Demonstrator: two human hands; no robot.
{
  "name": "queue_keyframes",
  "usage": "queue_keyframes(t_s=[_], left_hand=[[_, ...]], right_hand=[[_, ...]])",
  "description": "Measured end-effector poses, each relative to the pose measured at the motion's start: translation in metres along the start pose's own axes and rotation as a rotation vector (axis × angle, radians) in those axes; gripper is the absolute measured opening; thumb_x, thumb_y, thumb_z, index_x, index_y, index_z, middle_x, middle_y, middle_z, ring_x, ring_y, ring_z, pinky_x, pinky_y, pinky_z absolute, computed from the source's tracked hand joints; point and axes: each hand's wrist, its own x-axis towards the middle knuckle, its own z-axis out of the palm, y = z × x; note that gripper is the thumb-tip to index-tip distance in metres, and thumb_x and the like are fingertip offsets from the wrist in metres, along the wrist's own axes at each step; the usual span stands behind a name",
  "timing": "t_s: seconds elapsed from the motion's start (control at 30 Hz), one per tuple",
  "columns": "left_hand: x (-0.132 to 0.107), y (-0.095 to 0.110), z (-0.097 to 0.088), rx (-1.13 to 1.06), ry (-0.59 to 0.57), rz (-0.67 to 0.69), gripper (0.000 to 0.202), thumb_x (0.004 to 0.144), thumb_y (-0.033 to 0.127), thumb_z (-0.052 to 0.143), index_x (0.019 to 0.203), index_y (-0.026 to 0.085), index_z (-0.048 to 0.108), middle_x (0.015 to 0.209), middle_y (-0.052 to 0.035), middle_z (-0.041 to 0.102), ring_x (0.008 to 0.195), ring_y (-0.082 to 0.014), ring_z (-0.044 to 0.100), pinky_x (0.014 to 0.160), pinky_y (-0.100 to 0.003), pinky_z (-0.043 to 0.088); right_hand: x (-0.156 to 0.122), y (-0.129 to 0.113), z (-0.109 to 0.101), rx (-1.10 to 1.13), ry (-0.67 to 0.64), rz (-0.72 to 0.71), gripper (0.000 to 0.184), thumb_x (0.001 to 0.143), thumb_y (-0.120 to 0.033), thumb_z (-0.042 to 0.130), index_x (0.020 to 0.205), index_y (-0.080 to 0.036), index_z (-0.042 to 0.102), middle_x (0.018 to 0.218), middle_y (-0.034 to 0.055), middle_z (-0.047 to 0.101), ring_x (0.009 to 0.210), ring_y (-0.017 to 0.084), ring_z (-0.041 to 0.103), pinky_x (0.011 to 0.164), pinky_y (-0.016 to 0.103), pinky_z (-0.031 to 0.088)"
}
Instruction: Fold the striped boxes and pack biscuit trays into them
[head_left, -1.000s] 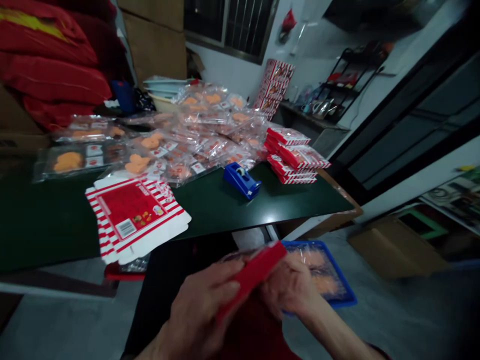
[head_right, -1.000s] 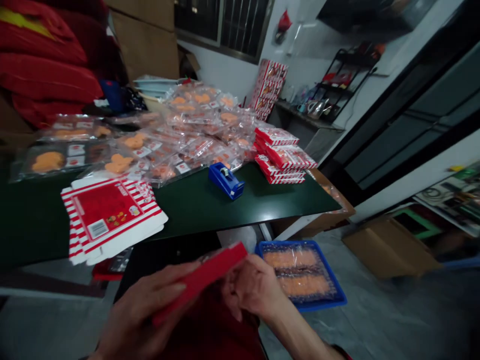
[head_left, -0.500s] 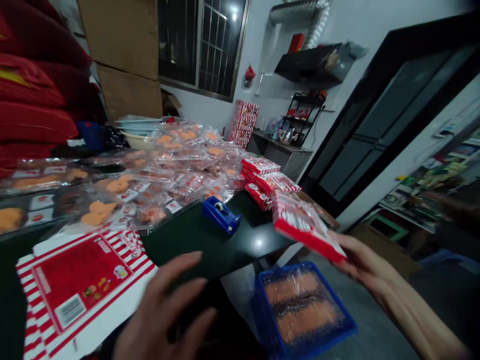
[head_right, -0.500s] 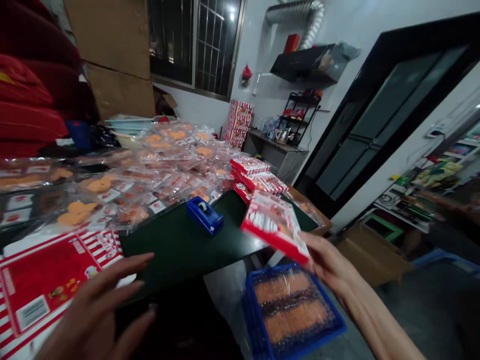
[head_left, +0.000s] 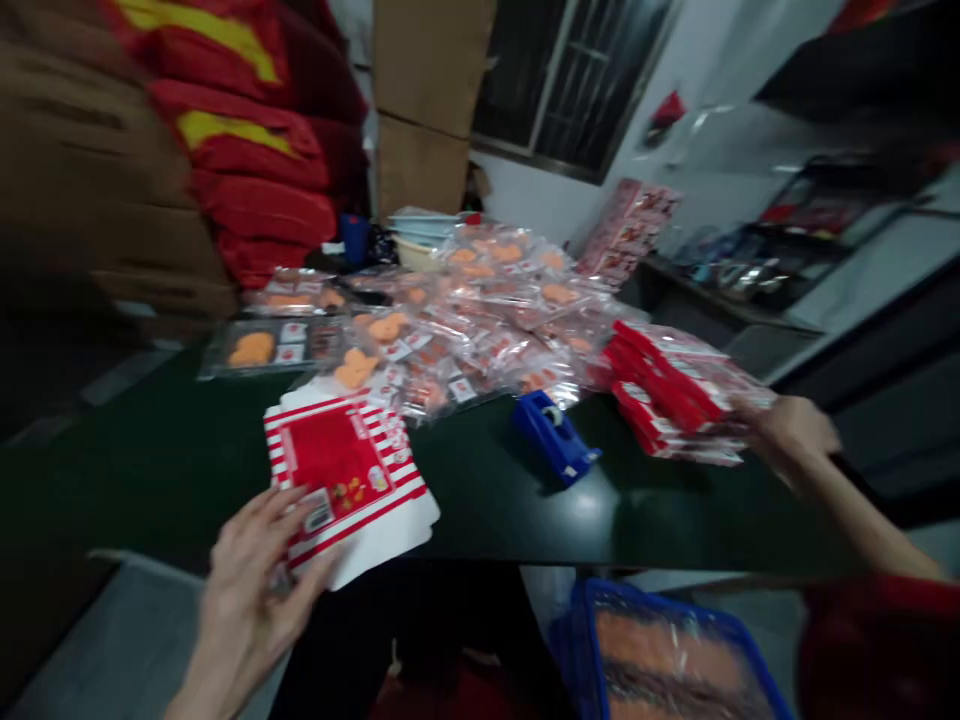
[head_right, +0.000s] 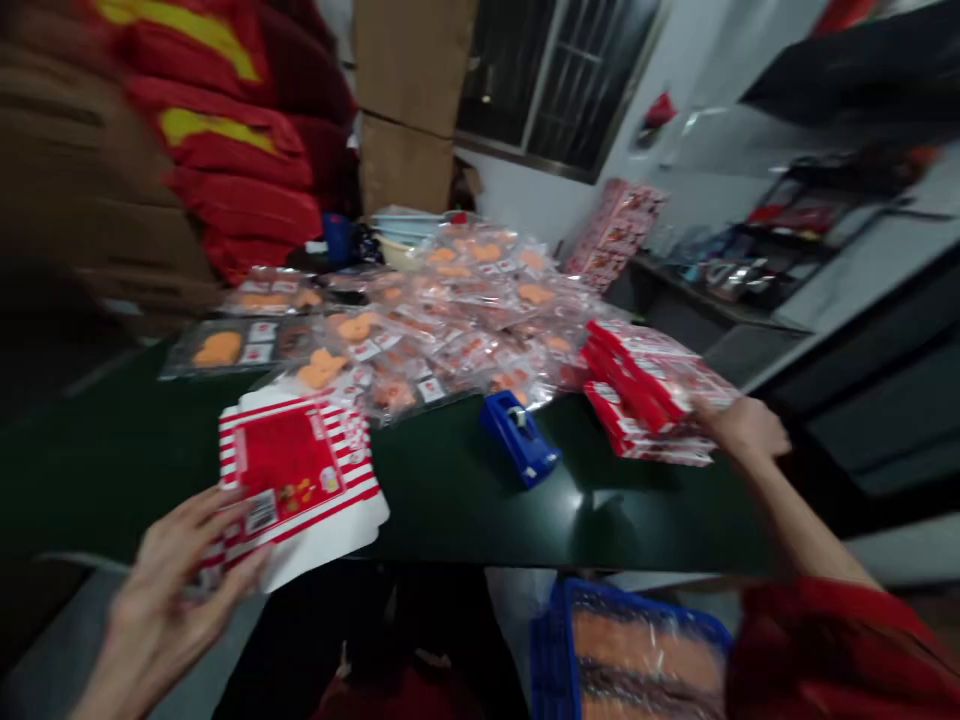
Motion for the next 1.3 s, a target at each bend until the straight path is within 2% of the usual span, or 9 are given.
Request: queue_keyframes(t_s=[0.17, 0.27, 0.37, 0.53, 0.77, 0.97, 1.07, 1.17, 1.3], left_hand=[[-0.019, -0.005, -0.001, 0.173, -0.409, 0.119, 0.049, 0.08, 0.044, 0.061, 0.125, 0.024, 0.056, 0.136, -0.015, 0.052, 0.132, -0.0408, 0.034, 0.092, -0.054, 0.039], [-0.025, -0.012, -0.004, 0.129, -0.452, 0.11, 0.039, 0.086, 0.028, 0.054, 0.125, 0.023, 0.056, 0.135, -0.015, 0.053, 0.133, -0.0354, 0.037, 0.095, -0.051, 0.038], [-0.026, -0.015, -0.008, 0.079, -0.427, 0.134, 0.039, 0.088, 0.023, 0.051, 0.127, 0.025, 0.054, 0.133, -0.013, 0.055, 0.134, -0.0313, 0.037, 0.099, -0.05, 0.037], [-0.036, -0.012, -0.01, 0.0, -0.335, 0.195, 0.028, 0.089, 0.024, 0.053, 0.115, 0.026, 0.063, 0.123, -0.0097, 0.064, 0.135, -0.0273, 0.038, 0.104, -0.05, 0.033], [-0.045, 0.005, -0.002, -0.061, -0.114, 0.144, 0.014, 0.086, 0.015, 0.057, 0.094, 0.019, 0.067, 0.103, -0.0099, 0.072, 0.121, -0.0265, 0.054, 0.1, -0.045, 0.041], [-0.051, 0.012, 0.005, -0.048, 0.027, 0.062, 0.017, 0.082, 0.013, 0.06, 0.098, 0.018, 0.063, 0.099, -0.008, 0.072, 0.113, -0.0247, 0.061, 0.098, -0.043, 0.045], [-0.054, 0.016, 0.003, 0.008, 0.129, -0.158, 0.02, 0.078, 0.021, 0.065, 0.098, 0.02, 0.063, 0.107, -0.0106, 0.067, 0.108, -0.0266, 0.061, 0.089, -0.043, 0.05], [-0.052, 0.018, 0.002, -0.043, 0.221, -0.593, 0.028, 0.07, 0.033, 0.071, 0.091, 0.019, 0.059, 0.091, -0.0079, 0.065, 0.082, -0.023, 0.065, 0.067, -0.036, 0.054], [-0.043, 0.017, 0.005, -0.592, 0.202, -1.061, 0.052, 0.061, 0.044, 0.076, 0.095, 0.021, 0.044, 0.069, 0.0011, 0.063, 0.058, -0.0167, 0.062, 0.053, -0.028, 0.051]], right_hand=[[-0.099, -0.028, 0.09, -0.023, -0.374, -0.239, 0.021, 0.074, -0.038, 0.067, 0.083, -0.019, 0.065, 0.068, 0.0063, 0.062, 0.058, 0.016, 0.058, 0.055, 0.031, 0.046], [-0.192, -0.057, 0.146, 0.006, -0.818, -0.645, 0.028, 0.082, -0.032, 0.061, 0.107, -0.021, 0.064, 0.096, 0.009, 0.066, 0.084, 0.019, 0.063, 0.073, 0.033, 0.052], [-0.241, -0.083, 0.183, 0.005, -0.999, -0.89, 0.057, 0.074, -0.041, 0.07, 0.124, -0.018, 0.054, 0.12, 0.0157, 0.059, 0.106, 0.029, 0.057, 0.086, 0.044, 0.049], [-0.222, -0.108, 0.242, 0.183, -0.993, -0.837, 0.032, 0.091, -0.031, 0.047, 0.116, -0.014, 0.056, 0.107, 0.0129, 0.065, 0.099, 0.02, 0.061, 0.085, 0.034, 0.05], [-0.218, -0.151, 0.346, -0.121, -0.996, -1.1, 0.033, 0.093, -0.024, 0.043, 0.122, -0.012, 0.053, 0.119, 0.0135, 0.06, 0.113, 0.024, 0.051, 0.096, 0.039, 0.038], [-0.241, -0.154, 0.367, -0.221, -0.963, -1.176, 0.042, 0.093, -0.042, 0.041, 0.101, -0.008, 0.062, 0.101, 0.0185, 0.062, 0.1, 0.029, 0.049, 0.092, 0.045, 0.032], [-0.24, -0.151, 0.372, -0.235, -0.953, -1.162, 0.049, 0.09, -0.052, 0.042, 0.104, -0.009, 0.061, 0.105, 0.0169, 0.06, 0.099, 0.028, 0.048, 0.089, 0.041, 0.033], [-0.229, -0.15, 0.386, -0.231, -0.944, -1.117, 0.047, 0.09, -0.052, 0.043, 0.114, -0.014, 0.058, 0.114, 0.0132, 0.057, 0.104, 0.025, 0.047, 0.089, 0.036, 0.033], [-0.201, -0.151, 0.408, -0.278, -0.907, -0.973, 0.037, 0.095, -0.038, 0.039, 0.112, -0.014, 0.06, 0.11, 0.0128, 0.06, 0.103, 0.023, 0.049, 0.089, 0.035, 0.035]])
